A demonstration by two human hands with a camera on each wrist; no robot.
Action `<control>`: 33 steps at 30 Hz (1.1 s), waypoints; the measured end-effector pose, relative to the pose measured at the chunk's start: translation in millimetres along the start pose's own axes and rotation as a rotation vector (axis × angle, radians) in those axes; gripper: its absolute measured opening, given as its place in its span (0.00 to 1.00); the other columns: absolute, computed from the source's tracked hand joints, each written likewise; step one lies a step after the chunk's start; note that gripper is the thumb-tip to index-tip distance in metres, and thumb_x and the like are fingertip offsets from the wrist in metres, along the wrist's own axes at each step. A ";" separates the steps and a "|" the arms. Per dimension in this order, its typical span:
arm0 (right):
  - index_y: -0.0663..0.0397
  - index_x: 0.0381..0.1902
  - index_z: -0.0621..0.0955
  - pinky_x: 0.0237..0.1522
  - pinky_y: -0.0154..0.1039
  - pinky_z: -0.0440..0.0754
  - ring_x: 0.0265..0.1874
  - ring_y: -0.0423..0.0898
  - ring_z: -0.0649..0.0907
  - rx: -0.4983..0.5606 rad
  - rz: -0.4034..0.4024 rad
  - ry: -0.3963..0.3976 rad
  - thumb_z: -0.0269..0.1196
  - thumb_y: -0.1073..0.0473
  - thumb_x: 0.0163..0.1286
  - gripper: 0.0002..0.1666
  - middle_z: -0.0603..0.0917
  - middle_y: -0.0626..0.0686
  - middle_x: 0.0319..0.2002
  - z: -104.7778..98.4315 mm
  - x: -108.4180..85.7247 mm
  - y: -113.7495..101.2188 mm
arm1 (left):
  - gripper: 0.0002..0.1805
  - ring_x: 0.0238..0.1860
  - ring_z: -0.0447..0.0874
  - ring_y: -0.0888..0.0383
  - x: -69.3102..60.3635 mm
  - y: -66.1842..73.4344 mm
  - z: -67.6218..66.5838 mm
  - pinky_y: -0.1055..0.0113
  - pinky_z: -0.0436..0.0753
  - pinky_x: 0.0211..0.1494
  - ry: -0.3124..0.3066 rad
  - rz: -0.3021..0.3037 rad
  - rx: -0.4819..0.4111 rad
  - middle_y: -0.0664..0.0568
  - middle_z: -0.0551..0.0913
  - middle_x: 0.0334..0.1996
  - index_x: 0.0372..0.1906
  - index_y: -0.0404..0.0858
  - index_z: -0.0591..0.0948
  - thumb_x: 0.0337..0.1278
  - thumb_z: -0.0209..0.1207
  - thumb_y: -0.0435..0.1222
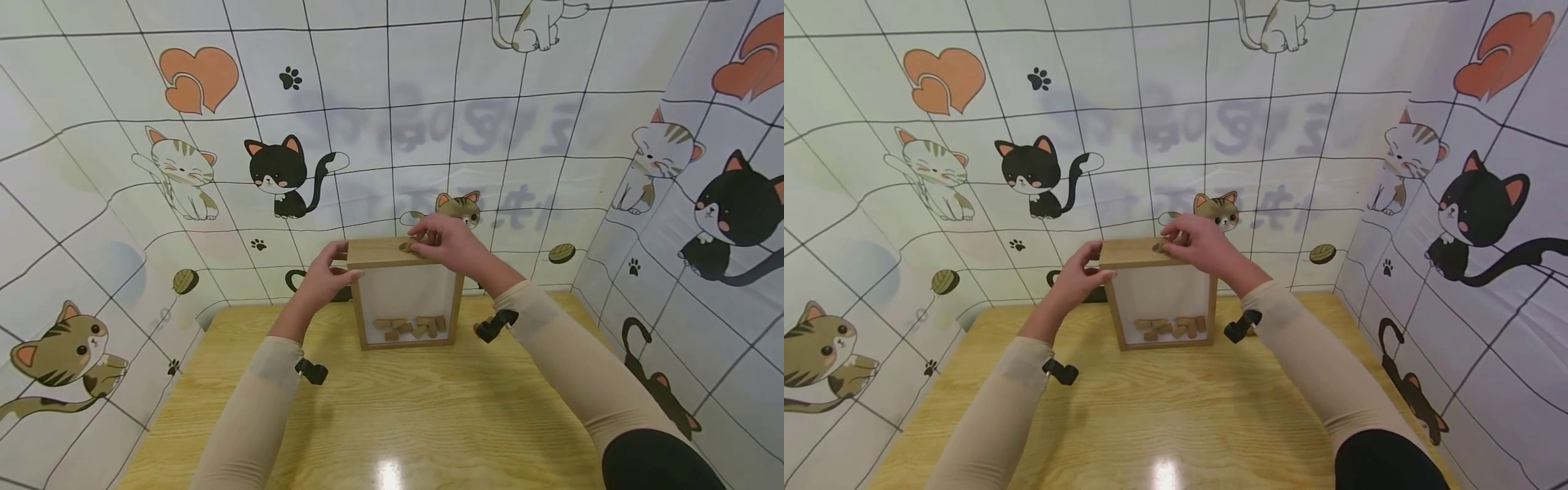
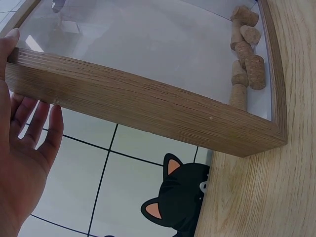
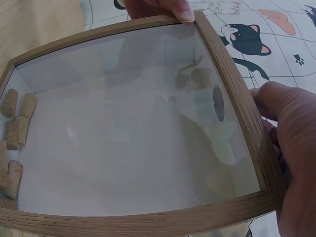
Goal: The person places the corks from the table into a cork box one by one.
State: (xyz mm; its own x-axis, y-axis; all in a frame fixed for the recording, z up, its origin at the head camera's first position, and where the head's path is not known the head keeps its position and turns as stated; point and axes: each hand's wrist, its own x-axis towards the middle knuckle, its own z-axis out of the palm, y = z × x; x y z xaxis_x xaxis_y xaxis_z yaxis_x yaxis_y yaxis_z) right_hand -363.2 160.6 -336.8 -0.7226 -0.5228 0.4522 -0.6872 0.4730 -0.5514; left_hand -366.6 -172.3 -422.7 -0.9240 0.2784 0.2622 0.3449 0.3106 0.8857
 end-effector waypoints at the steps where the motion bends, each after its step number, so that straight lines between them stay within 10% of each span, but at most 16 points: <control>1: 0.59 0.61 0.87 0.42 0.50 0.84 0.39 0.49 0.83 -0.003 0.001 0.000 0.73 0.63 0.78 0.17 0.85 0.54 0.47 0.3 -0.2 0.1 | 0.42 0.63 0.81 0.37 0.0 -0.3 0.0 0.41 0.86 0.65 0.000 -0.001 -0.001 0.43 0.75 0.69 0.84 0.47 0.68 0.70 0.74 0.45; 13: 0.57 0.58 0.88 0.42 0.50 0.83 0.39 0.50 0.82 -0.010 -0.008 0.031 0.72 0.64 0.79 0.13 0.85 0.53 0.48 0.7 -2.5 -0.3 | 0.44 0.63 0.81 0.36 1.1 -1.4 -0.5 0.40 0.85 0.65 0.001 -0.007 0.003 0.42 0.75 0.70 0.84 0.48 0.67 0.70 0.74 0.46; 23: 0.59 0.46 0.89 0.43 0.44 0.78 0.38 0.48 0.79 -0.030 -0.149 0.316 0.68 0.69 0.79 0.04 0.84 0.53 0.42 -6.2 -33.3 12.6 | 0.43 0.62 0.82 0.38 0.3 -2.1 0.2 0.41 0.85 0.65 0.000 0.000 0.004 0.43 0.76 0.69 0.83 0.48 0.69 0.70 0.75 0.46; 33: 0.59 0.46 0.87 0.41 0.39 0.76 0.37 0.45 0.78 -0.018 0.029 0.377 0.67 0.66 0.82 0.03 0.83 0.52 0.41 -15.7 -95.7 54.8 | 0.42 0.62 0.82 0.36 2.8 -4.6 -0.7 0.41 0.85 0.66 -0.002 -0.012 -0.017 0.41 0.76 0.69 0.83 0.48 0.69 0.70 0.75 0.46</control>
State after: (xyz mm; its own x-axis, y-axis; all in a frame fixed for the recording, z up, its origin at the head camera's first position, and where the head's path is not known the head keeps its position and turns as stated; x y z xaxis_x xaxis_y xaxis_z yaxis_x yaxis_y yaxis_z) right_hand -332.9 247.7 -399.2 -0.7161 -0.2131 0.6647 -0.6649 0.4982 -0.5565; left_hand -370.8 -173.5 -425.8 -0.9276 0.2769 0.2509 0.3313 0.2986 0.8950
